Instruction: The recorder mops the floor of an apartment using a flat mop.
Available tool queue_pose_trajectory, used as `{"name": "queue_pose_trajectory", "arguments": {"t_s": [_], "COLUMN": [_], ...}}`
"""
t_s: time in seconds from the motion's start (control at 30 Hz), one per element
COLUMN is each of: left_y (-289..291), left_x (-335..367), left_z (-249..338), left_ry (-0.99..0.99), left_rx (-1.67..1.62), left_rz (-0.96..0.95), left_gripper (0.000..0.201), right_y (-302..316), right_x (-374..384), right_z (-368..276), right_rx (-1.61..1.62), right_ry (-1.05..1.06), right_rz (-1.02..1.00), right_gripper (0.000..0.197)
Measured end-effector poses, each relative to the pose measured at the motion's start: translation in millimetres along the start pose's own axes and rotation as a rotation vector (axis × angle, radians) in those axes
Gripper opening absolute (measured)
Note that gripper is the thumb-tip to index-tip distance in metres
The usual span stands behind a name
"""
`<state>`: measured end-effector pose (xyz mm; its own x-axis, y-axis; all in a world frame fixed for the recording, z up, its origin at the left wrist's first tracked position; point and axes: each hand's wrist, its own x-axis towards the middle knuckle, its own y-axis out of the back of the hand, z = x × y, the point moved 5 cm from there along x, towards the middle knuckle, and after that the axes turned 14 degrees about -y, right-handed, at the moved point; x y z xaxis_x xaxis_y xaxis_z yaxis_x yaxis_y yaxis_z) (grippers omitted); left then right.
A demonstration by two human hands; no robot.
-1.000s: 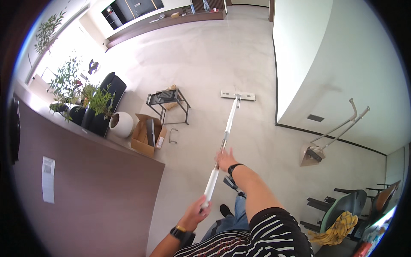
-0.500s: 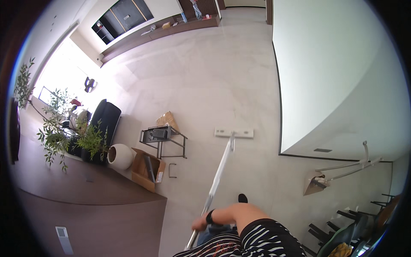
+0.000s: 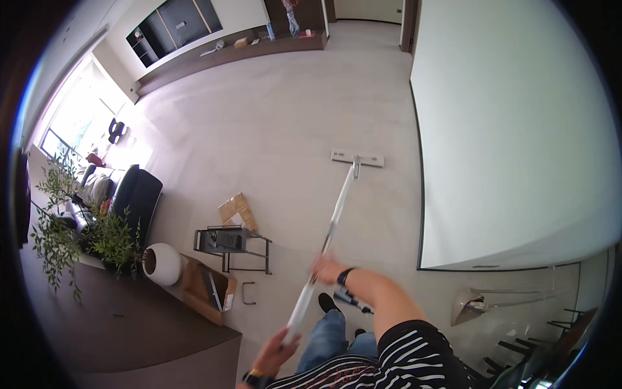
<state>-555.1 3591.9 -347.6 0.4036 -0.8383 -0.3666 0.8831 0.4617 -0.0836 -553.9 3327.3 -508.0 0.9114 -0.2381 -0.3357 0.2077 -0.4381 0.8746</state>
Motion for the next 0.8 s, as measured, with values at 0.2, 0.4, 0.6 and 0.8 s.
{"name": "queue_pose_trajectory", "arguments": {"t_s": [0.2,0.4,0.6,0.8], "left_y": [65,91,91,-9], "left_x": [-155,-78,180,461], "left_z": [55,90,116,128], "left_ry": [0.849,0.882,0.694,0.444], "left_rx": [-0.597,-0.631,-0.709,-0.814], "left_rz": [0.604,0.535,0.321,0.052], "left_gripper": [0.036,0.036,0.038,0.027], "right_y": [-24,18,93,235], "right_x": [-45,31,234,318], "right_z": [-238,-200,72,261], "right_rx": [0.33,0.341,-0.012,-0.15], "right_ry": [0.962,0.862,0.068,-0.404], "right_rz": [-0.615,-0.873,-0.012,0.125], "right_gripper": [0.021,0.023,0.012,0.029]}}
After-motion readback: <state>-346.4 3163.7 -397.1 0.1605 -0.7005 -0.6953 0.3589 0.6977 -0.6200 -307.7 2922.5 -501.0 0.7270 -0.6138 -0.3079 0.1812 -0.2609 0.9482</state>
